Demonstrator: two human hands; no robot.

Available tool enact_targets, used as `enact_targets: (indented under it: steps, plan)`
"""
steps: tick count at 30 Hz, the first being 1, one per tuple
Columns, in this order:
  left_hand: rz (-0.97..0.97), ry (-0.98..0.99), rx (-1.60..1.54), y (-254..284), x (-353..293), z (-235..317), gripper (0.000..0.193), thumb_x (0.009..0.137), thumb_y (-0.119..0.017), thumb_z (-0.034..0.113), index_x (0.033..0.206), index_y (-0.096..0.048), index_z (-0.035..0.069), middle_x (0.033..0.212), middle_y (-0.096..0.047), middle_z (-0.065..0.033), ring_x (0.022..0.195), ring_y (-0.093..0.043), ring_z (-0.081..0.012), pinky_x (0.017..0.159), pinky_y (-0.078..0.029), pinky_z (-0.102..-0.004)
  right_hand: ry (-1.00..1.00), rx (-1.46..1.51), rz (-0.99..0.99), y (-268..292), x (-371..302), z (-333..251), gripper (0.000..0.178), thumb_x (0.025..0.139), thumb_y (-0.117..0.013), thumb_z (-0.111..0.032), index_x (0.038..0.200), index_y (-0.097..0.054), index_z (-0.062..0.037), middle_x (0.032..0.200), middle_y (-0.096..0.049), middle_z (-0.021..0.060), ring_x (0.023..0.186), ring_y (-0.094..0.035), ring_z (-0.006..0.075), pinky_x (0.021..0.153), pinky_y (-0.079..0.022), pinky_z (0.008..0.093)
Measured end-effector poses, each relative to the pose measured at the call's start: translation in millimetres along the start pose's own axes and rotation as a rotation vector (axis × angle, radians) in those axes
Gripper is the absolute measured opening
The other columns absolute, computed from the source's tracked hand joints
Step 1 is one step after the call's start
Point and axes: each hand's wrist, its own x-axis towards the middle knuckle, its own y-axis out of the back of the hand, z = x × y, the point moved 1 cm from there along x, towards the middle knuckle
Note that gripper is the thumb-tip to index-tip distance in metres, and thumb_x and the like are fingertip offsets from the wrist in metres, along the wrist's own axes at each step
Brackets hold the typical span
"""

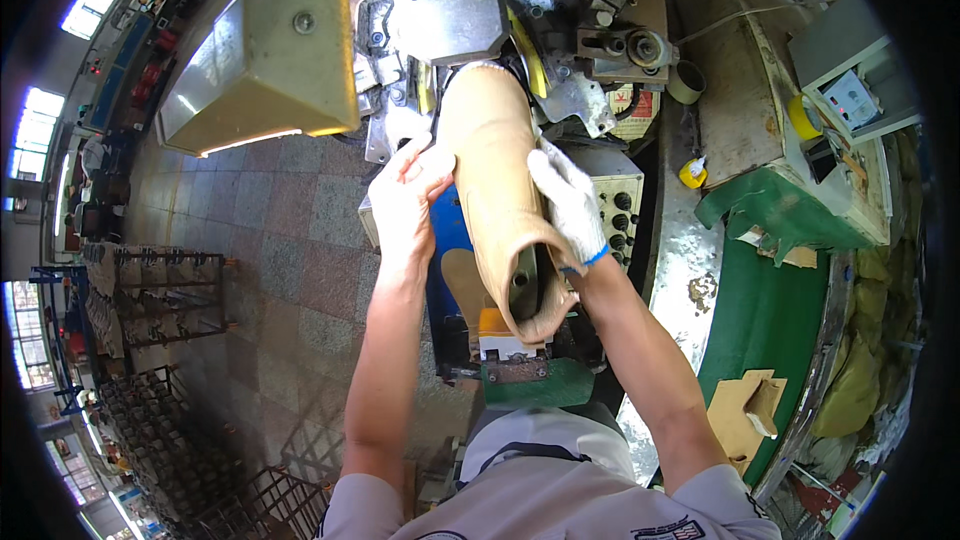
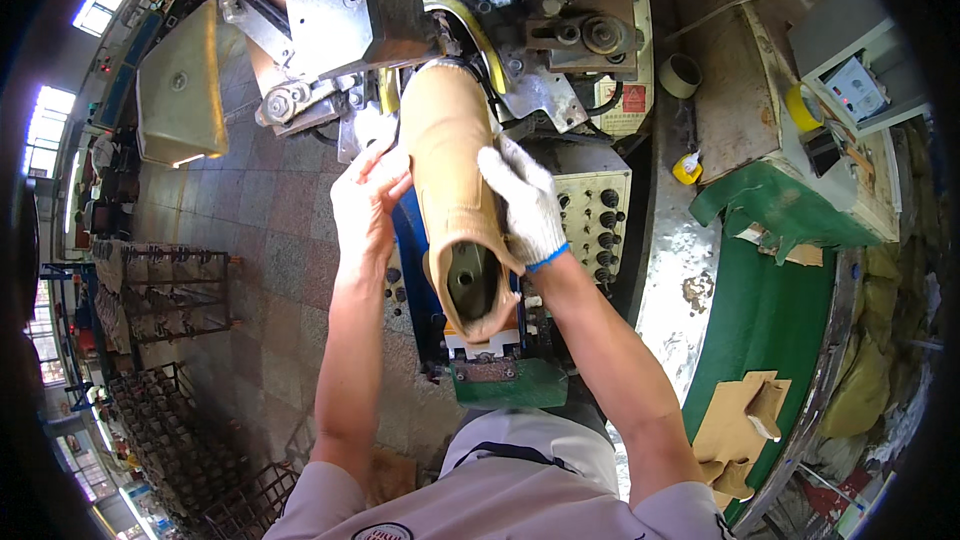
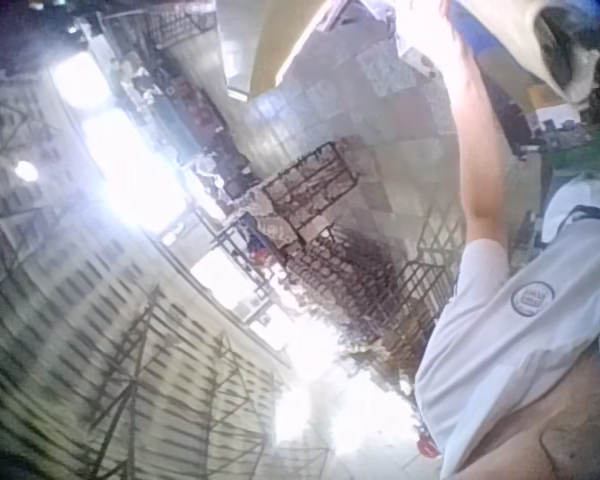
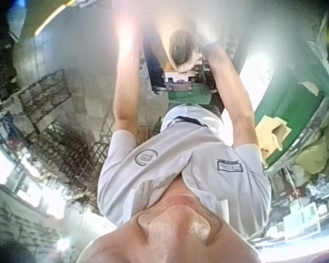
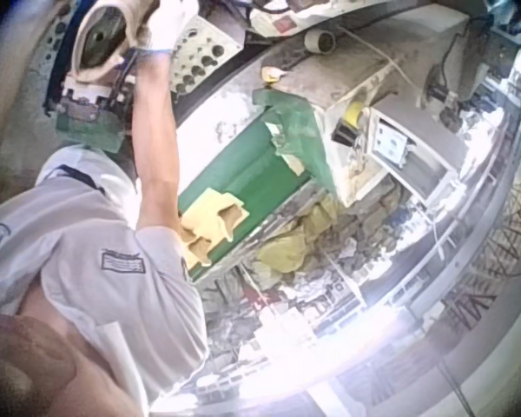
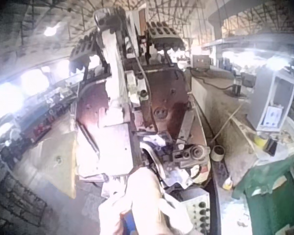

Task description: The person places boots onto a shaping machine to press the material, moves boots between a conveyor belt and the workstation, and applies glue to the bottom of a boot upper using a squeeze bottle.

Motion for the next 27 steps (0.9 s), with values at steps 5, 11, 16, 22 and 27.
enact_targets:
  steps: [5, 11, 16, 22, 27]
  plan:
    - [0.055, 0.121, -0.020, -5.6, -23.0, -42.1, 0.051, 0.098, -0.072, 0.015, 0.139, -0.057, -0.011, 0.120, -0.072, -0.0170, 0.104, -0.070, -0.0196, 0.094, -0.057, -0.0318, 0.211, -0.187, -0.029, 10.3, 18.3, 19.9, 0.034, 0.101, -0.070, -0.022, 0.119, -0.070, 0.0064, 0.110, -0.072, 0.0119, 0.095, -0.070, 0.0185, 0.084, -0.058, 0.0326]
    - [0.020, 0.342, -0.167, -15.5, -37.6, -62.1, 0.049, 0.108, -0.060, 0.044, 0.114, -0.070, -0.004, 0.107, -0.072, -0.0088, 0.092, -0.066, -0.0136, 0.085, -0.054, -0.0310, -0.089, 0.108, 0.117, -4.5, 11.1, 15.4, 0.034, 0.099, -0.072, -0.022, 0.115, -0.072, 0.0080, 0.108, -0.074, 0.0127, 0.092, -0.071, 0.0193, 0.081, -0.059, 0.0336]
    - [0.022, 0.303, -0.081, -21.1, -30.9, -47.4, 0.049, 0.109, -0.057, 0.043, 0.112, -0.071, -0.004, 0.105, -0.072, -0.0082, 0.090, -0.065, -0.0132, 0.084, -0.054, -0.0306, -0.030, 0.053, 0.100, -6.5, 11.5, 12.9, 0.035, 0.099, -0.073, -0.025, 0.112, -0.074, 0.0076, 0.105, -0.075, 0.0115, 0.089, -0.071, 0.0168, 0.079, -0.058, 0.0314]
    - [0.008, 0.308, -0.064, -21.5, -33.5, -48.9, 0.049, 0.110, -0.054, 0.042, 0.112, -0.071, -0.004, 0.104, -0.072, -0.0082, 0.092, -0.065, -0.0123, 0.084, -0.053, -0.0298, 0.016, -0.027, 0.094, -5.0, 12.1, 13.6, 0.037, 0.099, -0.074, -0.029, 0.107, -0.076, 0.0073, 0.099, -0.076, 0.0095, 0.085, -0.068, 0.0137, 0.076, -0.056, 0.0297]
    - [-0.007, 0.179, 0.056, -7.1, -35.1, -71.0, 0.053, 0.114, -0.047, 0.041, 0.117, -0.069, -0.008, 0.105, -0.072, -0.0080, 0.093, -0.063, -0.0127, 0.086, -0.052, -0.0294, -0.088, -0.136, 0.184, 4.1, 8.2, 33.2, 0.040, 0.099, -0.075, -0.033, 0.106, -0.076, 0.0069, 0.098, -0.075, 0.0059, 0.084, -0.065, 0.0104, 0.075, -0.053, 0.0276]
